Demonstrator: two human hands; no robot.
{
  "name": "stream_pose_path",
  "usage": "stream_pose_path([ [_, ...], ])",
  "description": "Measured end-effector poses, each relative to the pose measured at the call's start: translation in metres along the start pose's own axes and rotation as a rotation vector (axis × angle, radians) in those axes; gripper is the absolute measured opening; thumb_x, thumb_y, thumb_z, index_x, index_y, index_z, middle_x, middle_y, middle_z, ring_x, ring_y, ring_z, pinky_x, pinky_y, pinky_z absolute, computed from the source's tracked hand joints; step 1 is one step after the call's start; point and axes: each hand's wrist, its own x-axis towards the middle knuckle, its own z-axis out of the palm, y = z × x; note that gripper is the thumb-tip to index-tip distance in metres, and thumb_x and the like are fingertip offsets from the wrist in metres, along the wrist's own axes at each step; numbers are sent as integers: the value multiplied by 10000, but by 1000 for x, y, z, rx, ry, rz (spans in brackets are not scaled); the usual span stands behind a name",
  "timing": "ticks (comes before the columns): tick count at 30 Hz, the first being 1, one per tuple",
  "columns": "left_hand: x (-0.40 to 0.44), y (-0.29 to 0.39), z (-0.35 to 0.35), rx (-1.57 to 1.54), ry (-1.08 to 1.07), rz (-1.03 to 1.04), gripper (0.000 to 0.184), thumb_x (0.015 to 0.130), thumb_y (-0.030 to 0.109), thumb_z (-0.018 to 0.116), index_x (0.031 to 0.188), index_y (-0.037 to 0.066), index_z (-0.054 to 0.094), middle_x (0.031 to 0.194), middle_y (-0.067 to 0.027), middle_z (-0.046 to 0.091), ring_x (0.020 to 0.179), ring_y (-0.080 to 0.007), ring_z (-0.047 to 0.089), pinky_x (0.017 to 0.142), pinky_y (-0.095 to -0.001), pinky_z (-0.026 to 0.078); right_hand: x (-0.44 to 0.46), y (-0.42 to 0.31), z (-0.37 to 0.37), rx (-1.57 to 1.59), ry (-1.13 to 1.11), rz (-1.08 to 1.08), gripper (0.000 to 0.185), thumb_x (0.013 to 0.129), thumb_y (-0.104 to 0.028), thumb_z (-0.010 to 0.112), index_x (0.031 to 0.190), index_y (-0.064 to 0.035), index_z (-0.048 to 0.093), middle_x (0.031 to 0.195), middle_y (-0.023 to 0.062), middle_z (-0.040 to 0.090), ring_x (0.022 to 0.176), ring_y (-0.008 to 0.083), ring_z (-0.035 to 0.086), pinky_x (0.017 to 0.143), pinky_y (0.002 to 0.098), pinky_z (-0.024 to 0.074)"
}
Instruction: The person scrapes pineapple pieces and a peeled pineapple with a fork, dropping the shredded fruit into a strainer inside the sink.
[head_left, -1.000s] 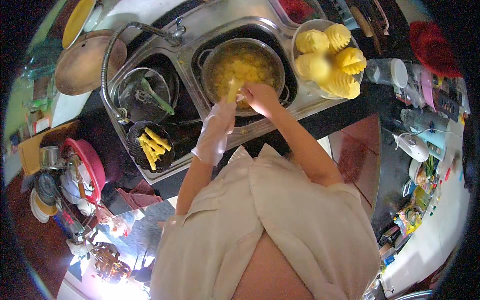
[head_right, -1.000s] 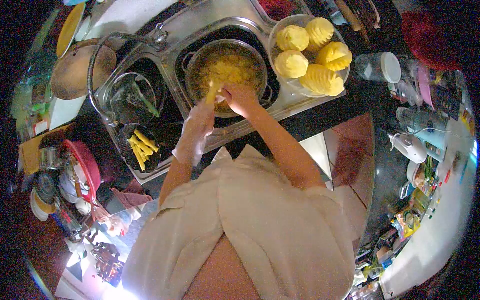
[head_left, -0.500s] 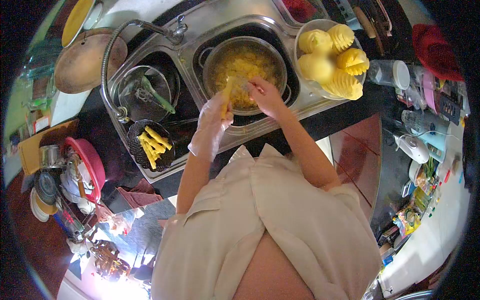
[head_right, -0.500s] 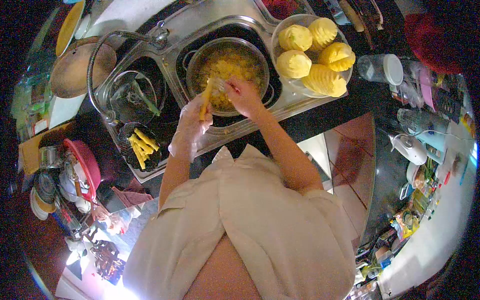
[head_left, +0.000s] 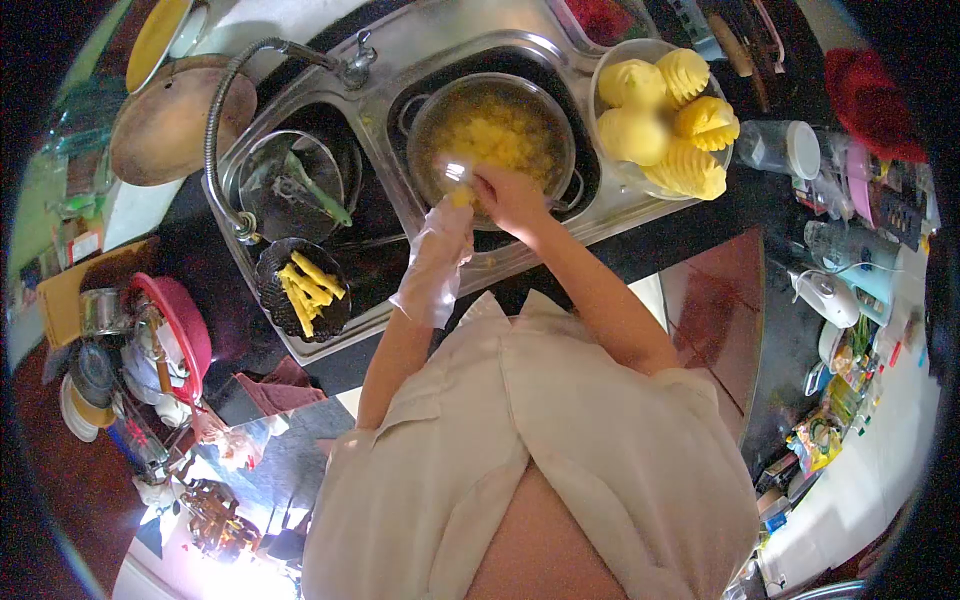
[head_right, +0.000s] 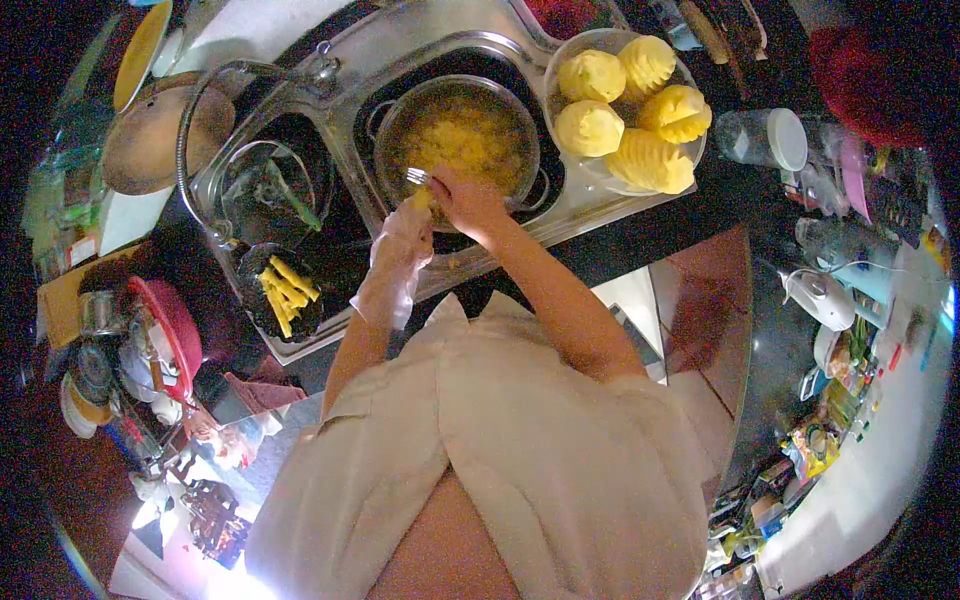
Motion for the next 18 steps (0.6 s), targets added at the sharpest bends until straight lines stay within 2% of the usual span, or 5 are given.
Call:
stream_pose_path([
  [3, -1, -9, 3, 738, 143, 514, 204, 839, 226, 606, 970, 72, 573, 685, -50, 497, 590, -156, 510, 536, -362, 422, 9, 18, 14, -191, 6, 5, 213, 900, -277, 506, 981, -111, 612, 826, 170, 647, 762, 398, 622, 660, 518, 478],
  [6, -1, -16, -3, -87, 71, 241, 193, 833, 208, 619, 968, 72, 587, 679, -40, 498, 575, -133, 504, 474, -320, 409, 18, 34, -2, -240, 30, 82, 230, 903, -277, 499, 1015, -119, 622, 816, 179, 649, 762, 391, 630, 673, 520, 486],
  [8, -20, 30, -25, -956, -125, -381, 163, 865, 241, 590, 833, 82, 570, 643, -37, 535, 529, -163, 547, 428, -269, 429, 16, 30, -5, -260, 3, 155, 248, 909, -272, 485, 1035, -109, 623, 823, 182, 655, 757, 386, 634, 671, 507, 497],
  [9, -22, 53, -26, -909, -49, -442, 204, 871, 312, 611, 820, 118, 575, 628, 21, 504, 515, -64, 497, 395, -207, 363, 18, 30, -6, -202, 71, 161, 255, 906, -265, 503, 1036, -87, 631, 830, 193, 651, 761, 366, 638, 672, 474, 495],
  [18, -14, 60, -19, -1038, 115, -427, 214, 866, 288, 604, 757, 111, 558, 612, 10, 504, 443, -87, 452, 374, -206, 355, -10, -6, -17, 351, -23, 200, 258, 887, -281, 540, 1004, -62, 609, 894, 191, 650, 813, 368, 632, 696, 463, 485],
])
